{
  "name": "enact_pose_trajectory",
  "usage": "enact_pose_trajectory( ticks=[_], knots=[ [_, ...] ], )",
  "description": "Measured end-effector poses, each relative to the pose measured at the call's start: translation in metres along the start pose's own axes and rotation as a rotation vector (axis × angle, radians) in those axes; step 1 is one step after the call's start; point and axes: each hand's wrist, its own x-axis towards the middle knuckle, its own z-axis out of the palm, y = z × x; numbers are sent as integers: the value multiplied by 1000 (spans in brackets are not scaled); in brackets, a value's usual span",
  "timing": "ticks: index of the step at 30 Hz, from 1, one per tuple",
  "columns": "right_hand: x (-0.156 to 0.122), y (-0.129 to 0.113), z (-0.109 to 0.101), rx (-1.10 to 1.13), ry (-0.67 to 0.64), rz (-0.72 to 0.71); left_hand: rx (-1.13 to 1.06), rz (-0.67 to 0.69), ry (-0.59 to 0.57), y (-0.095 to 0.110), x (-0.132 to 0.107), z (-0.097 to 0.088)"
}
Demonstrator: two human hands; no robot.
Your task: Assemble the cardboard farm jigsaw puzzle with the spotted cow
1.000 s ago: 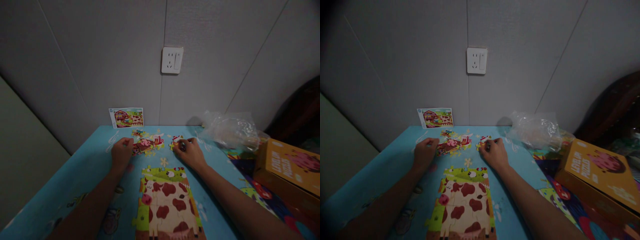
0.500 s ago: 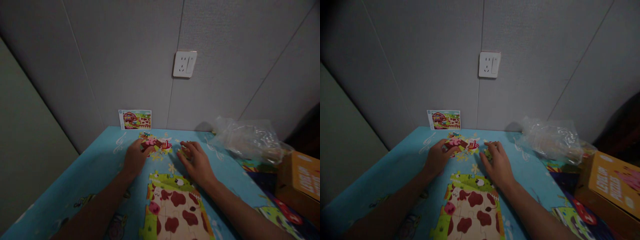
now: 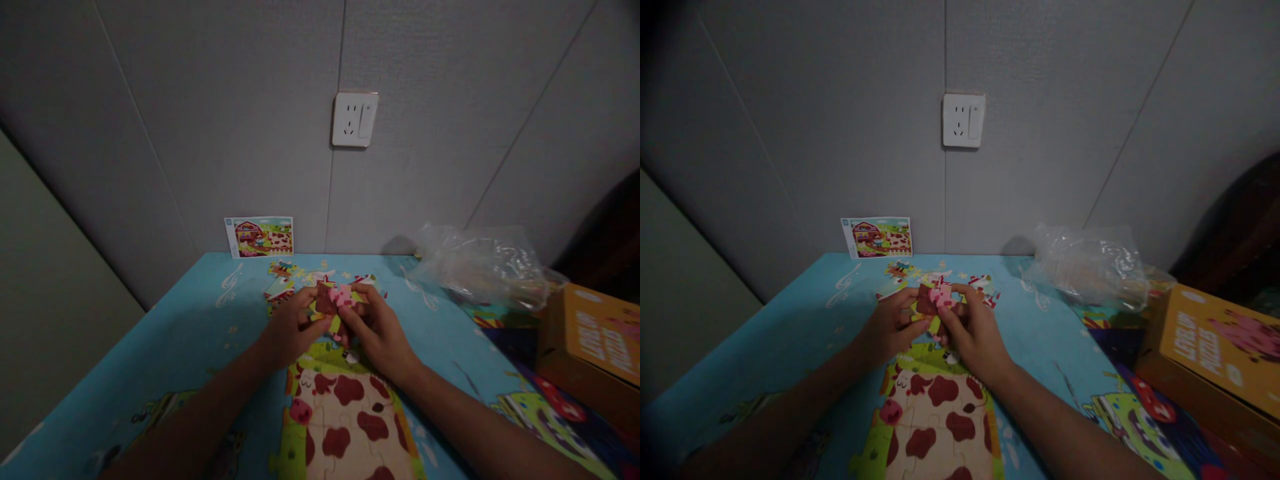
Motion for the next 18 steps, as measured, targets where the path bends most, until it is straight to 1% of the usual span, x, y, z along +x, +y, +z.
enact_pose_trajectory(
  ticks=[2,3,4,6,8,10,12,13,14,16,17,18],
  knots=[
    [-1,2,3,56,-50,24,-34,-31,-29,-2,-2,2],
    [-2,2,3,39,-47,22,-35,-40,-32,-3,-3,3],
    [-2,1,3,1,-18,5,-28,-48,-27,-4,-4,4],
    [0,0,1,-91,101,-57,-18,-66,-6,-4,-5,4],
    [4,0,-4,-138,257,-114,-23,-88,3,-2,-6,3],
    [9,0,-13,-163,405,-109,-38,-112,12,0,-5,2],
    [15,2,-25,-276,510,-53,-61,-120,22,2,-5,2],
    [18,4,-32,-394,514,1,-76,-120,29,2,-4,1],
    [21,6,-38,-542,487,61,-91,-117,34,2,-4,1],
    [26,11,-48,-802,372,184,-115,-110,36,1,-3,0],
    [28,14,-51,-901,328,216,-124,-108,34,0,-3,0],
    [29,16,-53,-970,312,224,-128,-109,37,0,-3,0]
  ],
)
